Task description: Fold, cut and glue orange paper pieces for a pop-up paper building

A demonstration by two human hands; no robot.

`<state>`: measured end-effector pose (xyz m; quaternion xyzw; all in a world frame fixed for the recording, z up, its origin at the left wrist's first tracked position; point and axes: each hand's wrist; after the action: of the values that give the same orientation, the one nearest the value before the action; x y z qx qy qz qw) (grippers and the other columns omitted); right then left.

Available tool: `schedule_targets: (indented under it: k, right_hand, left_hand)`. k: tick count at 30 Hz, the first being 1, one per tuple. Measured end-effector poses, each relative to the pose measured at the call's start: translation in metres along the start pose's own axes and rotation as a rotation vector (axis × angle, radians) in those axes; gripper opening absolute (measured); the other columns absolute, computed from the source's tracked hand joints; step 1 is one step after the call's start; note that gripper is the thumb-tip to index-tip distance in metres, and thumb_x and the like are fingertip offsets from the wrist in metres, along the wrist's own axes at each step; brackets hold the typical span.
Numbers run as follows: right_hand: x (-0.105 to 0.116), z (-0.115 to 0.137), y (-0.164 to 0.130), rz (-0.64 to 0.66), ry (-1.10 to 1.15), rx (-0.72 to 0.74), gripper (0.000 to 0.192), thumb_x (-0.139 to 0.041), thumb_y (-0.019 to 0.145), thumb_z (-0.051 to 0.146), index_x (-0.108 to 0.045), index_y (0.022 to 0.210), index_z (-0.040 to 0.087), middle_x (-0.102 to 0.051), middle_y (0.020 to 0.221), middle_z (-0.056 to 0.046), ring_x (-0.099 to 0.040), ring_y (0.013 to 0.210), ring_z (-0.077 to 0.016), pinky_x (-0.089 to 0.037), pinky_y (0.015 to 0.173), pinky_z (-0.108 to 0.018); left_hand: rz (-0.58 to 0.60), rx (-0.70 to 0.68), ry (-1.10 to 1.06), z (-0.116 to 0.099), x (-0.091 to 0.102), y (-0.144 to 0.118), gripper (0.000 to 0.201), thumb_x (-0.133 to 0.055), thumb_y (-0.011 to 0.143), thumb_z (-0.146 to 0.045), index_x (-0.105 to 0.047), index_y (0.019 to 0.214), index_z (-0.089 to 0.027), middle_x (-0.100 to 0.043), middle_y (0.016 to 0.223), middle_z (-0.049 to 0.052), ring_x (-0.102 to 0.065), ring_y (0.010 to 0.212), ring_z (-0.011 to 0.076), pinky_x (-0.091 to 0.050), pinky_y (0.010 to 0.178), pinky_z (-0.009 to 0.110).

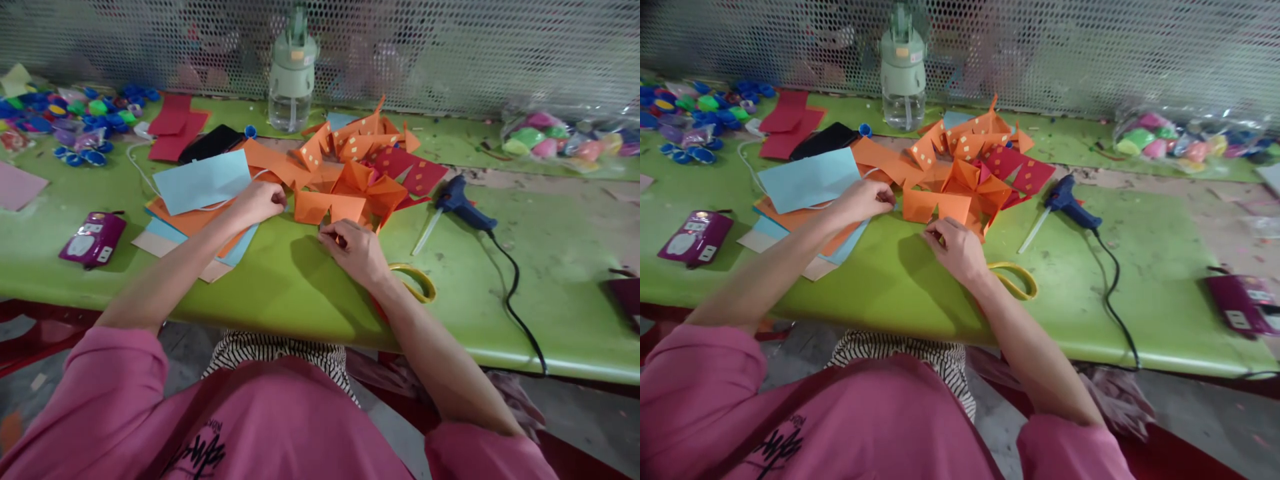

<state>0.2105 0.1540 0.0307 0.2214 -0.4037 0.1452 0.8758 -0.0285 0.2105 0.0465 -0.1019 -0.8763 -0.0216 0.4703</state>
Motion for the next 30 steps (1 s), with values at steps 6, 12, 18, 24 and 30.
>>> schedule_targets:
  k: [6, 12, 18, 24, 30]
  right_hand:
    - [0.003, 0.003, 0.0, 0.025, 0.007, -0.015, 0.018, -0.056, 0.094, 0.033, -0.069, 0.09, 0.02, -0.07, 0.087, -0.006, -0.059, 0.068, -0.0145, -0.046, 0.064, -0.028]
    - [0.005, 0.002, 0.001, 0.017, 0.025, -0.011, 0.019, -0.055, 0.093, 0.033, -0.069, 0.089, 0.02, -0.07, 0.087, -0.007, -0.059, 0.067, -0.0148, -0.045, 0.064, -0.028]
    - [0.005, 0.004, 0.002, 0.01, 0.025, -0.003, 0.017, -0.057, 0.093, 0.031, -0.069, 0.088, 0.02, -0.07, 0.087, -0.007, -0.059, 0.067, -0.0151, -0.045, 0.065, -0.028]
    - [0.002, 0.001, 0.002, -0.004, 0.027, 0.004, 0.018, -0.056, 0.091, 0.031, -0.07, 0.088, 0.02, -0.071, 0.087, -0.007, -0.059, 0.067, -0.015, -0.046, 0.065, -0.028]
    - [0.003, 0.001, 0.002, -0.02, 0.017, 0.013, 0.018, -0.055, 0.091, 0.03, -0.069, 0.088, 0.021, -0.071, 0.087, -0.006, -0.057, 0.065, -0.0144, -0.045, 0.064, -0.028]
  left_hand:
    - [-0.037, 0.018, -0.031, -0.002, 0.003, 0.001, 0.01, -0.066, 0.076, -0.015, -0.073, 0.083, -0.019, -0.074, 0.085, 0.004, -0.067, 0.083, 0.0196, -0.047, 0.078, 0.03]
    - [-0.113, 0.038, -0.055, -0.002, 0.02, -0.007, 0.012, -0.063, 0.085, -0.023, -0.07, 0.076, -0.018, -0.071, 0.078, 0.005, -0.063, 0.076, 0.0184, -0.046, 0.081, 0.031]
    - [-0.094, -0.097, 0.011, 0.009, 0.023, -0.011, 0.018, -0.063, 0.085, -0.019, -0.073, 0.099, -0.016, -0.073, 0.097, 0.007, -0.065, 0.087, 0.0186, -0.047, 0.083, 0.029]
    - [-0.01, -0.249, 0.372, 0.014, -0.002, -0.027, 0.034, -0.047, 0.093, -0.013, -0.073, 0.114, -0.016, -0.066, 0.112, 0.013, -0.061, 0.104, 0.024, -0.046, 0.094, 0.036]
    - [-0.091, -0.259, 0.432, 0.021, -0.009, -0.054, 0.042, -0.039, 0.097, -0.013, -0.065, 0.129, -0.019, -0.064, 0.113, 0.013, -0.06, 0.102, 0.0223, -0.046, 0.092, 0.034]
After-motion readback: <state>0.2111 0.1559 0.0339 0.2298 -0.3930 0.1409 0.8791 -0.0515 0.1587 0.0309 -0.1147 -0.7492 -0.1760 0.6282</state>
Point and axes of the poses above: each hand's wrist, its own y-axis towards the middle knuckle, its own x-axis out of the back of the hand, z = x × y
